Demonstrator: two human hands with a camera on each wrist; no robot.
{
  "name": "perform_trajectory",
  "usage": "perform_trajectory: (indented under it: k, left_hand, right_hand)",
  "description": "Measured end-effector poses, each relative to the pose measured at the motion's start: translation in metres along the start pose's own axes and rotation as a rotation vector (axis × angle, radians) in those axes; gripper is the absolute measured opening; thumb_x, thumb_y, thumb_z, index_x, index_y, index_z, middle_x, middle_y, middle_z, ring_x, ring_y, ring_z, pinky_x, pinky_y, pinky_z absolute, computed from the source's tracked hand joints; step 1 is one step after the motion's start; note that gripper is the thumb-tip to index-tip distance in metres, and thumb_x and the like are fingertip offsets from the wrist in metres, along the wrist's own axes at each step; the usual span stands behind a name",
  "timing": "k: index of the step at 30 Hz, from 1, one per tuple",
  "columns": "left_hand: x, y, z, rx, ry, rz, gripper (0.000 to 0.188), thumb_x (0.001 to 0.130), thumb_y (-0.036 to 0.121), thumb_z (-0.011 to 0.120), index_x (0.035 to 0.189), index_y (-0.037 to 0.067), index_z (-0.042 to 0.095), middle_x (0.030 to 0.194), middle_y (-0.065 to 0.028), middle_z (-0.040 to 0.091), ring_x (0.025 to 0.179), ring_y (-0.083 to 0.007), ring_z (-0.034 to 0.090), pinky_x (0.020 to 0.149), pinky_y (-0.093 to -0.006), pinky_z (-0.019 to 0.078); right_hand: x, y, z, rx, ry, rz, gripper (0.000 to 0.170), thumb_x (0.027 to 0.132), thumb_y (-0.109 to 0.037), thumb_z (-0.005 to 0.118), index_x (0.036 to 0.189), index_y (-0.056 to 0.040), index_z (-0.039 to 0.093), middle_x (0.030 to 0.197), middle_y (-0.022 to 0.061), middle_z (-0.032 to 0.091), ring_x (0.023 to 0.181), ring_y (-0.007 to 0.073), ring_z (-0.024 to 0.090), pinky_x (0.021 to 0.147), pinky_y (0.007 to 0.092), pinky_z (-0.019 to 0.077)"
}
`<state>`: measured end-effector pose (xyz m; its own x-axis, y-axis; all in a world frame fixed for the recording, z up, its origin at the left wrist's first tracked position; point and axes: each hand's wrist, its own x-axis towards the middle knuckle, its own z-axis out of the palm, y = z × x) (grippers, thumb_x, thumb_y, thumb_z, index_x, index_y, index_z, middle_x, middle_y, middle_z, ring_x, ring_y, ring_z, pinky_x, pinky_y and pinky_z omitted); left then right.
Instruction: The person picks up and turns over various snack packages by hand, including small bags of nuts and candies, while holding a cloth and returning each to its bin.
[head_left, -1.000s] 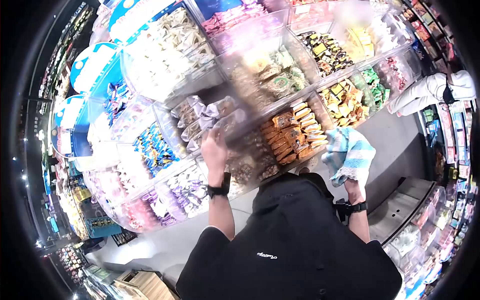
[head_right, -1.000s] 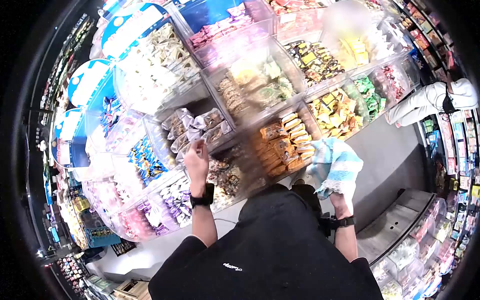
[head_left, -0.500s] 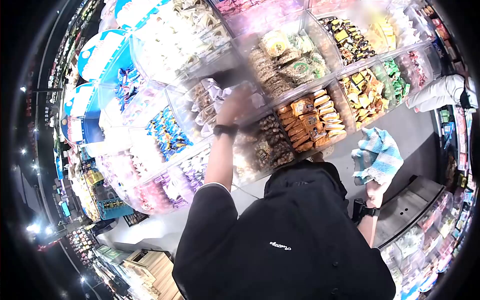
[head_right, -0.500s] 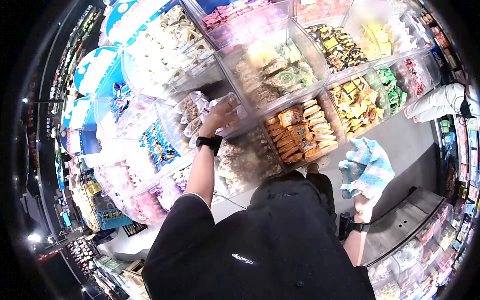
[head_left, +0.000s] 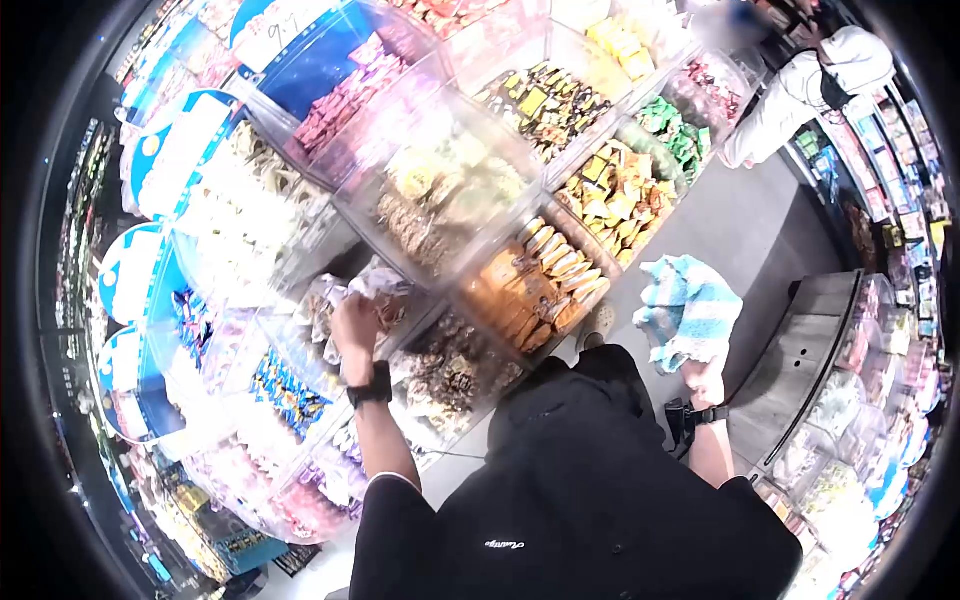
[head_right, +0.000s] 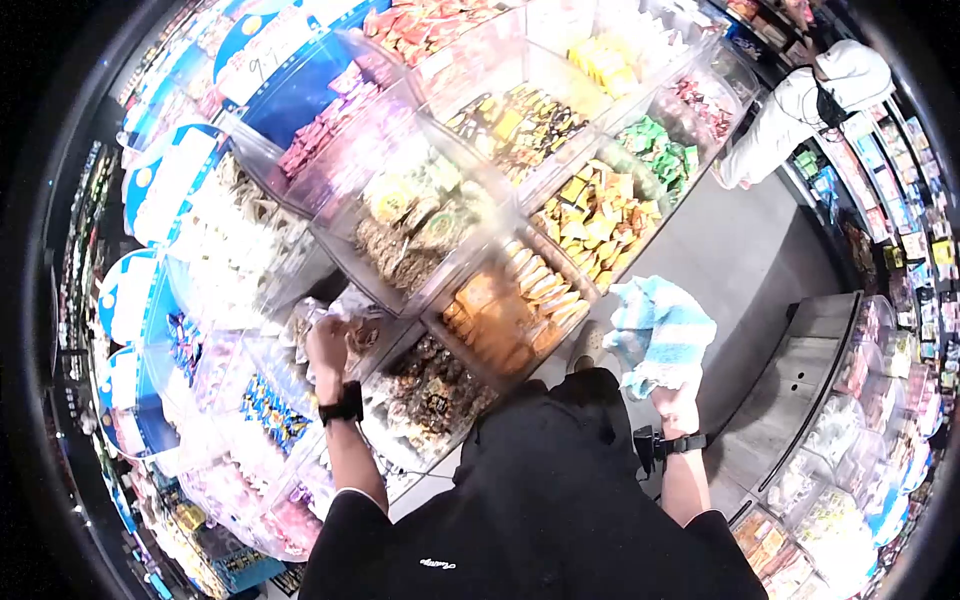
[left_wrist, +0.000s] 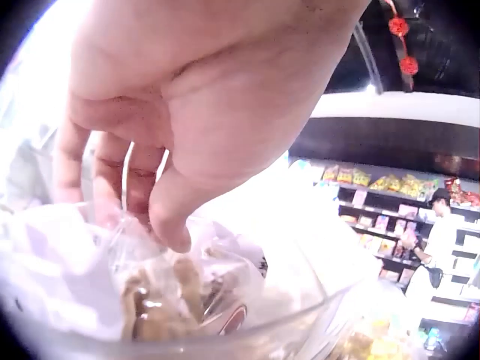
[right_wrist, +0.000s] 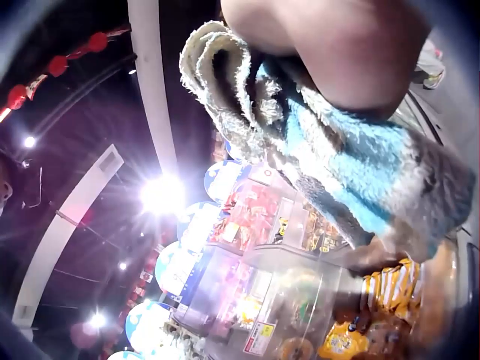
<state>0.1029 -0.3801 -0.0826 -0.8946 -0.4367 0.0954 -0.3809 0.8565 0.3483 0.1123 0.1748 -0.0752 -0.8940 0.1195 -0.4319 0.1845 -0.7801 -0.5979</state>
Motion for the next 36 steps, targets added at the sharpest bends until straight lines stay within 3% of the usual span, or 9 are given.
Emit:
perform_trajectory:
  k: [2, 5, 12, 17, 18, 25, 31, 35, 36]
  left_hand:
    - [-0.018, 0.028, -0.040, -0.153, 0.082, -0.107, 0.005, 0.078, 0.006, 0.060, 0.080, 0.002, 0.063, 0.076, -0.0164, 0.062, 0.074, -0.0321, 0.061, 0.066, -0.0397, 0.0461]
    - [-0.042, 0.061, -0.071, -0.410, 0.238, -0.111, 0.006, 0.086, 0.000, 0.054, 0.090, -0.003, 0.056, 0.090, -0.0102, 0.058, 0.081, -0.0207, 0.056, 0.073, -0.0324, 0.0450]
    - [-0.105, 0.189, -0.015, -1.423, 0.006, -0.355, 0.014, 0.093, 0.009, 0.051, 0.079, 0.007, 0.048, 0.071, 0.0055, 0.047, 0.059, -0.0016, 0.040, 0.051, -0.0166, 0.0309]
    - [-0.128, 0.287, 0.028, -1.532, -0.169, -0.389, 0.014, 0.093, 0.010, 0.053, 0.079, 0.009, 0.048, 0.070, 0.0071, 0.047, 0.061, 0.0007, 0.039, 0.052, -0.0153, 0.0281]
    - [-0.130, 0.293, 0.036, -1.497, -0.213, -0.415, 0.012, 0.092, 0.010, 0.054, 0.082, 0.006, 0.049, 0.082, -0.0001, 0.055, 0.076, -0.0061, 0.050, 0.070, -0.0208, 0.0405]
    - [-0.132, 0.365, 0.048, -1.565, -0.103, -0.505, 0.015, 0.095, 0.017, 0.050, 0.085, 0.006, 0.048, 0.073, 0.0031, 0.051, 0.060, -0.0038, 0.045, 0.052, -0.0194, 0.0377]
    - [-0.155, 0.387, 0.093, -1.479, -0.080, -0.526, 0.015, 0.094, 0.015, 0.051, 0.082, 0.007, 0.048, 0.069, 0.0022, 0.050, 0.063, -0.0042, 0.044, 0.056, -0.0194, 0.0357]
    - [-0.165, 0.396, 0.098, -1.366, -0.016, -0.602, 0.013, 0.093, 0.010, 0.050, 0.081, 0.008, 0.050, 0.070, 0.0036, 0.050, 0.063, -0.0038, 0.042, 0.056, -0.0201, 0.0345]
    - [-0.165, 0.394, 0.094, -1.461, 0.055, -0.654, 0.013, 0.093, 0.010, 0.051, 0.080, 0.008, 0.050, 0.070, 0.0033, 0.050, 0.063, -0.0042, 0.043, 0.055, -0.0200, 0.0359]
  right_hand:
    - [-0.010, -0.005, 0.013, -1.064, -0.033, -0.281, 0.029, 0.081, -0.010, 0.059, 0.109, -0.0033, 0.055, 0.103, 0.0066, 0.062, 0.093, 0.0187, 0.059, 0.081, 0.0322, 0.0479]
    - [-0.006, -0.011, 0.010, -1.414, -0.289, -0.638, 0.032, 0.069, 0.001, 0.066, 0.100, -0.0004, 0.061, 0.096, 0.0087, 0.065, 0.086, 0.0186, 0.062, 0.077, 0.0297, 0.0491]
    - [0.017, 0.017, 0.066, 0.091, -0.378, 0.294, 0.041, 0.093, -0.027, 0.046, 0.127, -0.0033, 0.045, 0.116, 0.0097, 0.057, 0.103, 0.0237, 0.057, 0.089, 0.0382, 0.0475]
    - [0.031, 0.020, 0.089, -0.268, -0.603, 0.148, 0.045, 0.095, -0.028, 0.049, 0.132, -0.0032, 0.041, 0.115, 0.0064, 0.057, 0.101, 0.0150, 0.058, 0.084, 0.0292, 0.0480]
    - [0.032, 0.018, 0.091, -0.322, -0.638, 0.181, 0.046, 0.095, -0.029, 0.049, 0.132, -0.0030, 0.041, 0.114, 0.0051, 0.058, 0.101, 0.0135, 0.057, 0.084, 0.0282, 0.0476]
    - [0.041, -0.026, 0.099, -0.716, -1.140, -0.267, 0.048, 0.091, -0.024, 0.049, 0.128, 0.0063, 0.045, 0.125, 0.0129, 0.053, 0.109, 0.0192, 0.053, 0.093, 0.0317, 0.0420]
    - [0.106, -0.041, 0.026, -0.478, -0.777, 0.307, 0.038, 0.092, -0.016, 0.045, 0.125, 0.0029, 0.046, 0.114, 0.0118, 0.058, 0.099, 0.0171, 0.058, 0.085, 0.0306, 0.0480]
    - [0.146, -0.073, -0.017, -0.499, -0.860, 0.057, 0.037, 0.090, -0.011, 0.049, 0.124, 0.0021, 0.044, 0.114, 0.0116, 0.056, 0.104, 0.0204, 0.056, 0.088, 0.0345, 0.0480]
    - [0.162, -0.081, -0.038, -0.162, -0.666, 0.460, 0.037, 0.085, -0.006, 0.056, 0.121, 0.0006, 0.047, 0.114, 0.0104, 0.056, 0.103, 0.0196, 0.056, 0.087, 0.0347, 0.0483]
